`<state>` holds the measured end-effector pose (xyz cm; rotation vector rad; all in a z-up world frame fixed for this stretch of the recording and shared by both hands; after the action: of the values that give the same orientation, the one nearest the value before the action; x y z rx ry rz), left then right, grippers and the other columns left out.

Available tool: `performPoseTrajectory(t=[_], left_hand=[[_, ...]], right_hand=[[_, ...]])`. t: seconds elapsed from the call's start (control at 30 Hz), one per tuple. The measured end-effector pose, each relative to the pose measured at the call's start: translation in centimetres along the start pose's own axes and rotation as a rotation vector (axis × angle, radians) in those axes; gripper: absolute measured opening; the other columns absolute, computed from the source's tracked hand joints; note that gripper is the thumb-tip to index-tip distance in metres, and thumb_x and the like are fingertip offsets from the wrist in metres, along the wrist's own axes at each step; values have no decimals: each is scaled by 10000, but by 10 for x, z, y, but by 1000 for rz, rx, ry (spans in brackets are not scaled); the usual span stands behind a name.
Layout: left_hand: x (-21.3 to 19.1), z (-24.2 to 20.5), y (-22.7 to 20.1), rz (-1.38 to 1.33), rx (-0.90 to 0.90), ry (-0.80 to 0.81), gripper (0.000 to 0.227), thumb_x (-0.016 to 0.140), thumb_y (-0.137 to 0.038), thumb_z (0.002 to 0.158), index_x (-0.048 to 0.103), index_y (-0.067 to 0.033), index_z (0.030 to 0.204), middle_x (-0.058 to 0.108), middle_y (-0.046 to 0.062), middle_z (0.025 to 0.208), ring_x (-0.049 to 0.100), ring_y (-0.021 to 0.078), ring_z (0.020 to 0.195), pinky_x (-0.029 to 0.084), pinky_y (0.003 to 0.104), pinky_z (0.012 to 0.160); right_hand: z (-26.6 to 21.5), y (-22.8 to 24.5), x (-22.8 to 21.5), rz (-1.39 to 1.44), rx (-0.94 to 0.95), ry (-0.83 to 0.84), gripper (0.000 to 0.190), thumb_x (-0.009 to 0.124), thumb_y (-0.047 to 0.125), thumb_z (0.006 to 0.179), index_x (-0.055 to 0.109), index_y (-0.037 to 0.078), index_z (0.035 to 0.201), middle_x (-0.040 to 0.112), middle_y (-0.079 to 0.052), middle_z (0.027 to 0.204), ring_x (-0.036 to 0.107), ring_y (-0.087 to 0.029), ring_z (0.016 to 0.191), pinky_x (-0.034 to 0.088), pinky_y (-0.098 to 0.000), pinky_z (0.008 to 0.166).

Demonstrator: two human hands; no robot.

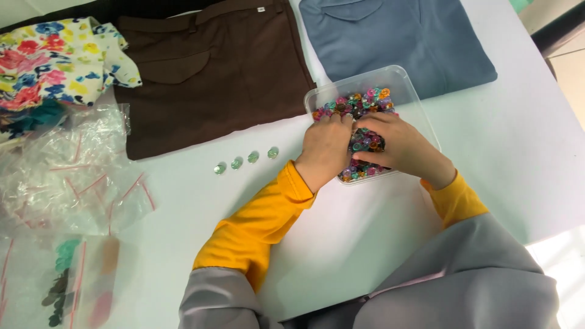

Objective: Sorting different colored buttons and placing them into small plastic zip-lock bags.

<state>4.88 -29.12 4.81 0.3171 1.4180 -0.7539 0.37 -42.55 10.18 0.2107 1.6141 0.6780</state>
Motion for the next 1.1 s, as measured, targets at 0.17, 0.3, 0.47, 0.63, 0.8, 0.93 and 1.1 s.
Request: performPoseTrajectory(t=[0.17, 0.3, 0.47, 0.63, 0.8, 0.93, 1.1], left_hand=[[24, 25, 6, 95, -35, 40, 379, 848, -115, 660, 631, -46, 962, 648, 89, 795, 707, 282, 766, 591, 387, 649], [22, 26, 28, -159, 42, 77, 212, 773, -48, 750, 660, -24, 928, 681, 119, 751, 731, 364, 737, 599, 461, 623], [-1, 19, 23, -264, 82, 17, 77, 728, -34, 851, 696, -7, 916, 676, 143, 722, 724, 356, 715, 601, 423, 655], [-21, 16, 18, -344, 102, -25, 50, 667, -77, 930, 710, -53, 920, 696, 127, 717, 732, 335, 700, 592, 389, 638], [-46, 11, 15, -646, 129, -79, 243, 579, -38, 1009, 661, -9, 1236, 751, 216, 1021, 741, 389, 947, 602, 420, 836], [-36, 10, 29, -733, 122, -96, 309, 546, -1, 1014, 604, -63, 1311, 739, 226, 1091, 707, 420, 1041, 587, 477, 901], [-53, 8, 28, -804, 167, -96, 374, 520, 50, 1010, 559, -60, 1365, 728, 270, 1136, 699, 424, 1101, 571, 505, 938]], right_hand=[[6, -8, 3, -90, -44, 38, 383, 733, 199, 908, 688, 30, 1250, 652, -220, 1301, 646, -469, 1159, 552, -577, 885], [4, 10, -10, -39, -68, -28, 286, 679, 82, 944, 727, 3, 1215, 693, -242, 1208, 677, -473, 1098, 582, -550, 832], [-1, -18, -2, 37, -6, -129, 241, 620, 75, 996, 725, 56, 1211, 721, -170, 1141, 725, -380, 982, 597, -431, 735], [-4, -35, -4, 158, 15, -270, 235, 638, 125, 1021, 721, 114, 1241, 712, -84, 1210, 713, -272, 996, 569, -339, 696], [-10, -45, -12, 833, 155, -203, 329, 438, 25, 1077, 589, -73, 1353, 599, -121, 965, 595, -144, 914, 561, -281, 734], [-6, -56, -4, 1113, 166, -137, 350, 429, 19, 1049, 577, -113, 1337, 629, -153, 1042, 650, -158, 926, 610, -287, 728], [-7, -53, -7, 1240, 183, -110, 361, 431, -62, 1002, 566, -149, 1325, 616, -148, 1080, 683, -194, 1034, 619, -304, 865]])
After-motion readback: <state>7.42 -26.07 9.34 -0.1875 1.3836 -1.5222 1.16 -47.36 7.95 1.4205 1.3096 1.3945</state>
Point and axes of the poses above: each hand's wrist, its own z-axis towards the middle knuckle, its own x-axis out of the palm, y = z × x, the point moved 3 cm from there along z, towards the middle knuckle
